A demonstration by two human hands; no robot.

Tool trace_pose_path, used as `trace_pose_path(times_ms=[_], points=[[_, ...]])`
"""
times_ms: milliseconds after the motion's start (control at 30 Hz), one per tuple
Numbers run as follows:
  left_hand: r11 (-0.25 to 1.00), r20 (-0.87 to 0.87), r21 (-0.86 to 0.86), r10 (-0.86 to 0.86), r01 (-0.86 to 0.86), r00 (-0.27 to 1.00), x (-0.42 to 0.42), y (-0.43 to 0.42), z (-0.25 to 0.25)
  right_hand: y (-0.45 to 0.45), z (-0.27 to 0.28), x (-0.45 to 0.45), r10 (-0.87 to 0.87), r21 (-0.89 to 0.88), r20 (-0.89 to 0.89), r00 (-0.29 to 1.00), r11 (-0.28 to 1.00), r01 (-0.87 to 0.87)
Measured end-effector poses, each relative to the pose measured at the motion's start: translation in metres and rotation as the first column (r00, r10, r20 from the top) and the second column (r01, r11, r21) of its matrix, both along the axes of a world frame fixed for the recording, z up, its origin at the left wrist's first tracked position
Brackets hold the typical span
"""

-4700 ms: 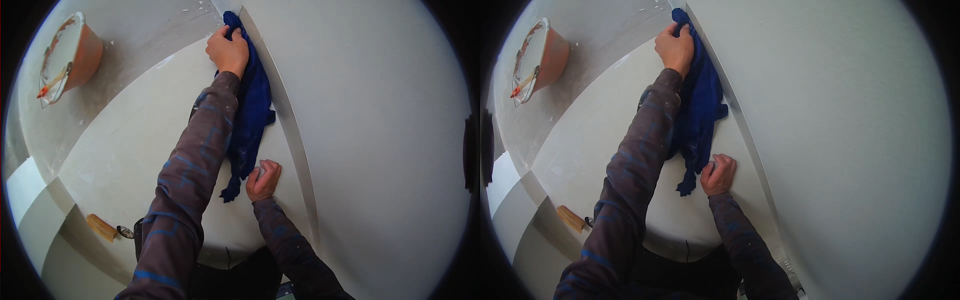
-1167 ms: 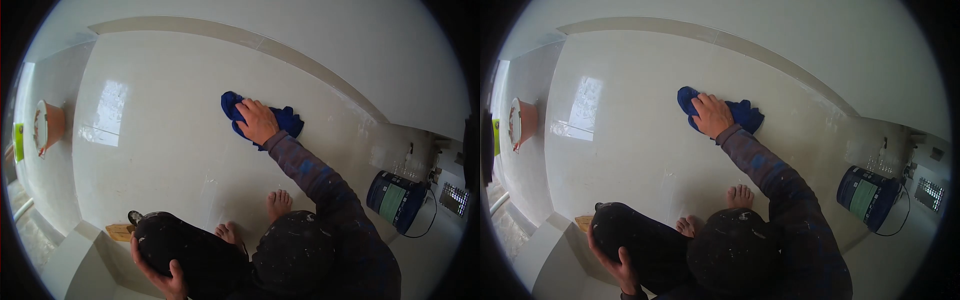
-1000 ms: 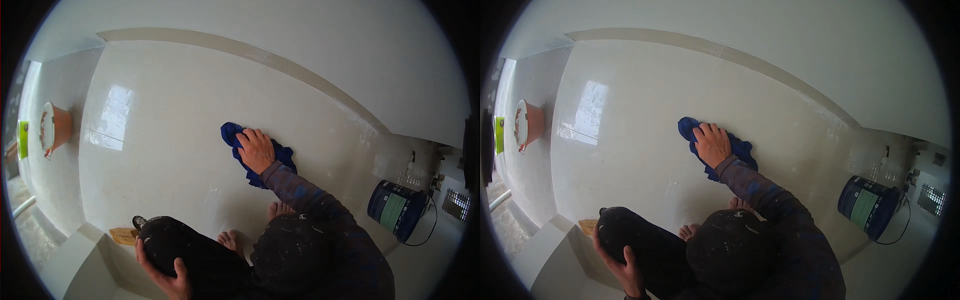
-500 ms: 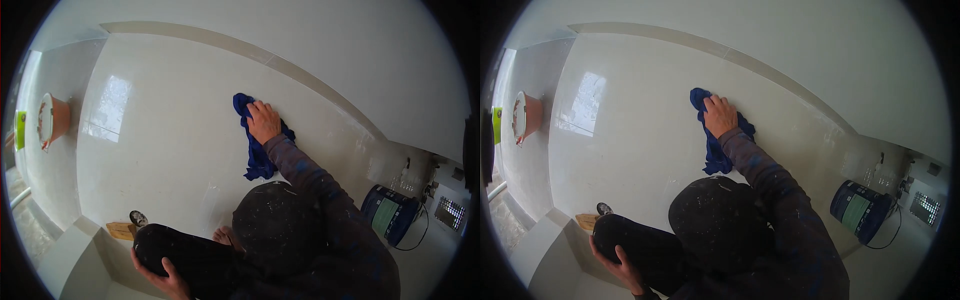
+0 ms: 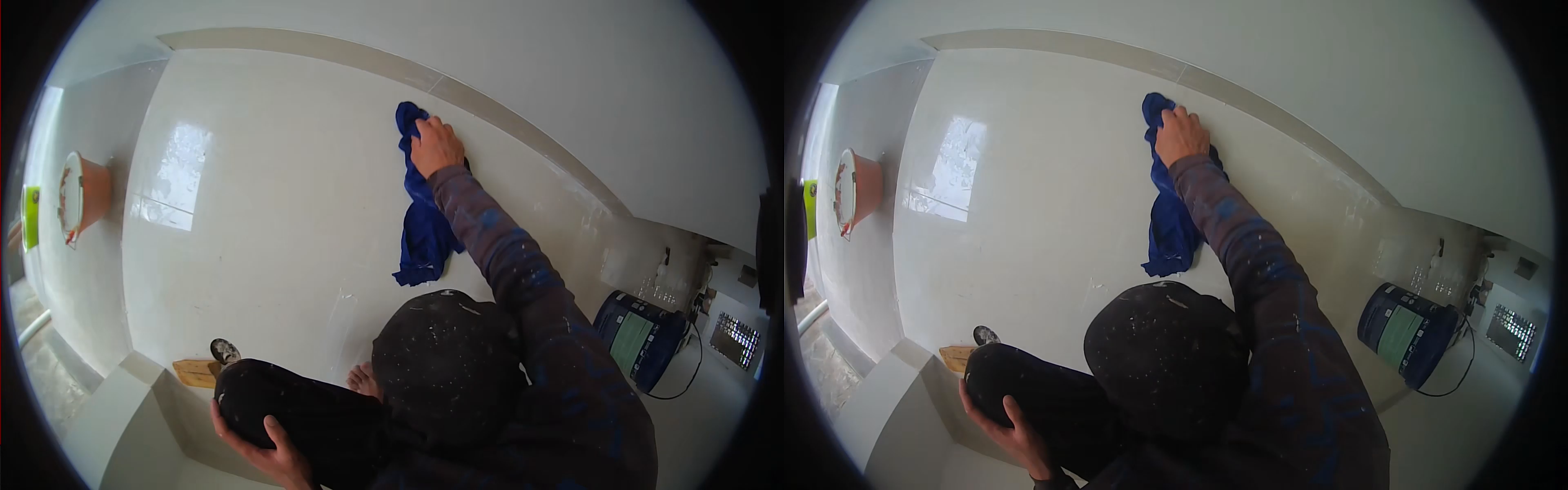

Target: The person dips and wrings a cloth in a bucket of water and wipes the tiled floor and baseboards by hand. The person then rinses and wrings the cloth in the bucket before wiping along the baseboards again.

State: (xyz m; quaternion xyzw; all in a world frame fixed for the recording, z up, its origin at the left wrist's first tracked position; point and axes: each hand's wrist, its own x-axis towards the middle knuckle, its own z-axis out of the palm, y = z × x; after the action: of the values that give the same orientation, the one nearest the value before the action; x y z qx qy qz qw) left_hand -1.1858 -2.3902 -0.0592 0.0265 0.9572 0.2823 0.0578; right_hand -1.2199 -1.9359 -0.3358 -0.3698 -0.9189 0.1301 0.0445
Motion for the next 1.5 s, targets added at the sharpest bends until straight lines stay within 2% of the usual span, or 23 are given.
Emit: trace_pose_path(times_ms=[67,167,233,300,400,467,533,600,667,767,800,833,900,967,1033,1100,1167,1233,1300,1367,1400,1433,1500], points=[[0.999,0.013,-0.005,0.034,-0.034,0.999,0.0,-0.002,0.009,-0.007,-0.009,0.004,-0.069,0.016,-0.017,0.997,0.997,0.069],[0.994,0.032,0.085,0.071,-0.074,0.997,-0.006,-0.001,0.001,-0.058,0.005,0.029,0.099,-0.098,0.11,0.989,0.991,-0.088],[0.997,0.049,0.056,0.051,-0.053,0.997,-0.01,0.002,0.005,-0.108,0.006,0.06,0.138,0.008,0.099,0.985,0.99,-0.14],[0.999,0.051,0.025,0.03,-0.032,0.998,-0.015,0.01,0.0,-0.083,0.008,0.05,0.165,-0.122,0.114,0.98,0.981,-0.151],[1.0,0.021,-0.01,0.002,-0.001,1.0,-0.013,0.011,-0.002,0.006,-0.002,0.0,-0.013,-0.027,-0.007,1.0,1.0,0.012],[1.0,0.016,-0.025,-0.011,0.011,1.0,-0.009,0.005,0.007,0.007,-0.015,-0.007,-0.092,-0.027,-0.017,0.996,0.995,0.092],[1.0,0.017,0.007,0.012,-0.012,1.0,-0.007,-0.001,0.004,0.011,-0.007,-0.009,-0.049,0.006,-0.036,0.998,0.999,0.05],[0.996,0.013,0.076,0.045,-0.046,0.999,-0.009,0.006,-0.006,-0.052,-0.001,0.026,0.093,-0.062,0.105,0.99,0.994,-0.086],[1.0,0.031,0.021,-0.004,0.004,1.0,-0.011,0.009,-0.005,-0.109,0.003,0.061,0.152,-0.036,0.15,0.977,0.988,-0.148],[0.998,0.04,0.026,-0.063,0.062,0.997,-0.011,0.015,-0.005,-0.065,0.007,0.05,0.203,-0.083,0.081,0.976,0.977,-0.196],[0.998,0.056,0.006,-0.061,0.061,0.997,-0.007,0.013,0.001,-0.034,-0.004,0.037,0.122,-0.012,-0.028,0.992,0.992,-0.122],[0.999,0.053,0.044,-0.03,0.027,0.998,-0.004,0.015,0.002,-0.002,0.001,0.015,-0.001,-0.015,-0.008,1.0,1.0,0.001],[0.998,0.06,0.063,-0.002,-0.002,0.998,-0.001,0.013,-0.001,0.046,-0.007,-0.015,-0.073,0.057,-0.047,0.996,0.996,0.075],[0.995,0.011,0.089,0.046,-0.046,0.999,0.005,0.011,-0.003,0.038,-0.016,-0.003,-0.003,0.071,-0.11,0.994,0.997,0.011],[0.994,0.013,0.105,0.022,-0.023,1.0,0.003,0.022,-0.012,-0.011,0.001,0.023,0.124,-0.084,0.037,0.992,0.989,-0.121],[0.996,0.01,0.09,0.008,-0.009,1.0,0.0,0.028,-0.007,-0.071,0.013,0.059,0.274,-0.175,0.061,0.96,0.95,-0.26],[0.996,0.075,0.074,-0.051,0.045,0.996,-0.007,0.036,-0.007,-0.085,0.014,0.083,0.339,-0.124,0.0,0.941,0.934,-0.336],[0.995,0.065,0.084,-0.062,0.056,0.996,-0.01,0.037,-0.008,-0.055,0.019,0.07,0.325,-0.119,0.032,0.945,0.94,-0.319],[0.995,0.076,0.073,-0.076,0.07,0.994,-0.008,0.033,-0.009,-0.001,0.003,0.034,0.064,-0.043,-0.013,0.998,0.997,-0.064],[0.994,0.038,0.088,-0.073,0.069,0.997,-0.004,0.028,-0.009,0.05,-0.015,-0.007,-0.069,0.09,-0.091,0.993,0.993,0.078],[0.995,0.05,0.069,-0.075,0.071,0.996,-0.006,0.026,-0.011,0.047,-0.023,-0.014,-0.114,0.122,0.013,0.993,0.986,0.112],[0.996,0.068,0.079,-0.047,0.041,0.997,-0.004,0.023,-0.009,0.031,-0.027,0.001,-0.114,0.101,0.04,0.993,0.989,0.109],[0.99,0.058,0.143,-0.017,0.009,0.998,-0.005,0.031,-0.016,0.027,-0.014,0.018,0.087,0.035,-0.073,0.993,0.996,-0.085]])
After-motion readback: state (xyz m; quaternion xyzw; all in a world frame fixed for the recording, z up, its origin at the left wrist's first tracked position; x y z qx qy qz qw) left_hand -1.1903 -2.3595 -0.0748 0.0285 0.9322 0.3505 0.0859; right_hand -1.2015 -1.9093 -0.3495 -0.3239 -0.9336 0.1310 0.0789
